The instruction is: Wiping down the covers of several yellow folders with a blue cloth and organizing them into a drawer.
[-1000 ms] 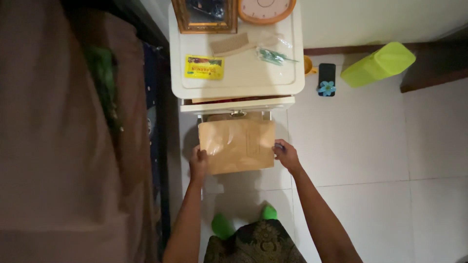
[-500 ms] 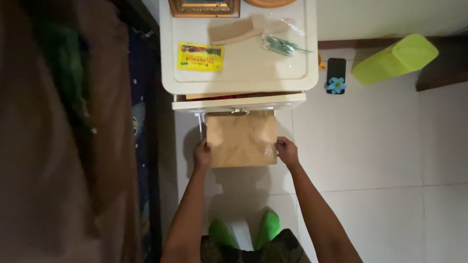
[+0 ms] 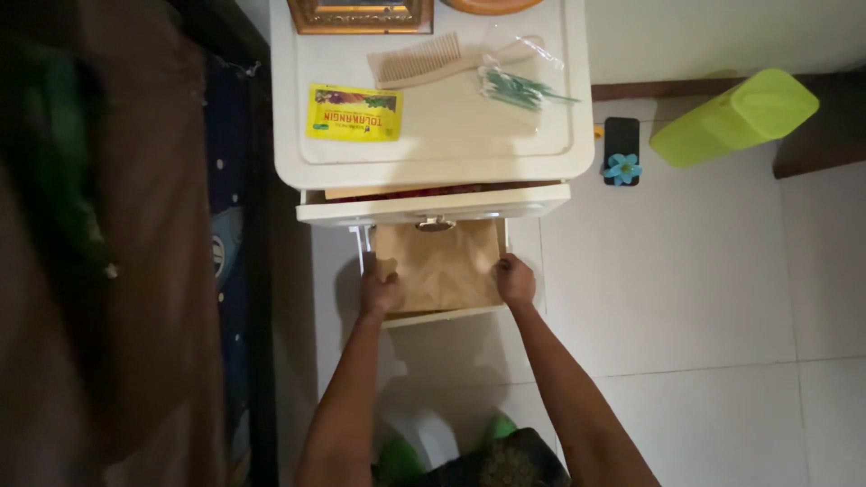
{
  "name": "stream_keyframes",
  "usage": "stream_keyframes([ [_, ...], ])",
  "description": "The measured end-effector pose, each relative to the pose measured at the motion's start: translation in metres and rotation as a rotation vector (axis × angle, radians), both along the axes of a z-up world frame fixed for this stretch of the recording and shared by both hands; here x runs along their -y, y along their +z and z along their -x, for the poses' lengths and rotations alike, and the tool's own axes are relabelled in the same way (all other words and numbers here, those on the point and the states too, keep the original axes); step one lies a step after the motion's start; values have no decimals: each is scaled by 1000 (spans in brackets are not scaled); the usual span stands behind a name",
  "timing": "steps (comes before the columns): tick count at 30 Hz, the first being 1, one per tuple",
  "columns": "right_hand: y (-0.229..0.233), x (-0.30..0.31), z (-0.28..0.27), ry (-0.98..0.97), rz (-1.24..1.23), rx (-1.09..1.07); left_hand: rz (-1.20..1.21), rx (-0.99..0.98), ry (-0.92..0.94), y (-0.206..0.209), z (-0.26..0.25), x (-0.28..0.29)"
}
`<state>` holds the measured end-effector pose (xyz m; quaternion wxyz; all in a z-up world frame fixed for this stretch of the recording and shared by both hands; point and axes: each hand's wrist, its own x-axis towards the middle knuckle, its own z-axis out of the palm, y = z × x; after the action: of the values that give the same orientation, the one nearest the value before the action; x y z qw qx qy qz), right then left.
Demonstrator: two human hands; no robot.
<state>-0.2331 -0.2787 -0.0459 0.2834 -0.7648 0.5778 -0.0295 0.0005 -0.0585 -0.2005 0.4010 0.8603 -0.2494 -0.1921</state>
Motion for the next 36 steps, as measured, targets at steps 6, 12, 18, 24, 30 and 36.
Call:
stream_keyframes([
  [6,18,-9,-26,14,18,-125,-118,-44,-53,-11,10,-1],
  [12,14,-16,-29,113,1,-122,-294,-81,11,12,19,9],
  [18,-2,-23,-28,207,25,-201,-211,-112,-26,-5,21,5],
  [24,-34,-21,-17,272,-10,-279,-323,-75,-85,-24,22,4],
  [30,-76,-19,-2,238,81,-135,-411,-223,-124,58,24,12],
  [36,-33,-27,-10,-59,-231,0,-403,-154,-115,24,35,9],
])
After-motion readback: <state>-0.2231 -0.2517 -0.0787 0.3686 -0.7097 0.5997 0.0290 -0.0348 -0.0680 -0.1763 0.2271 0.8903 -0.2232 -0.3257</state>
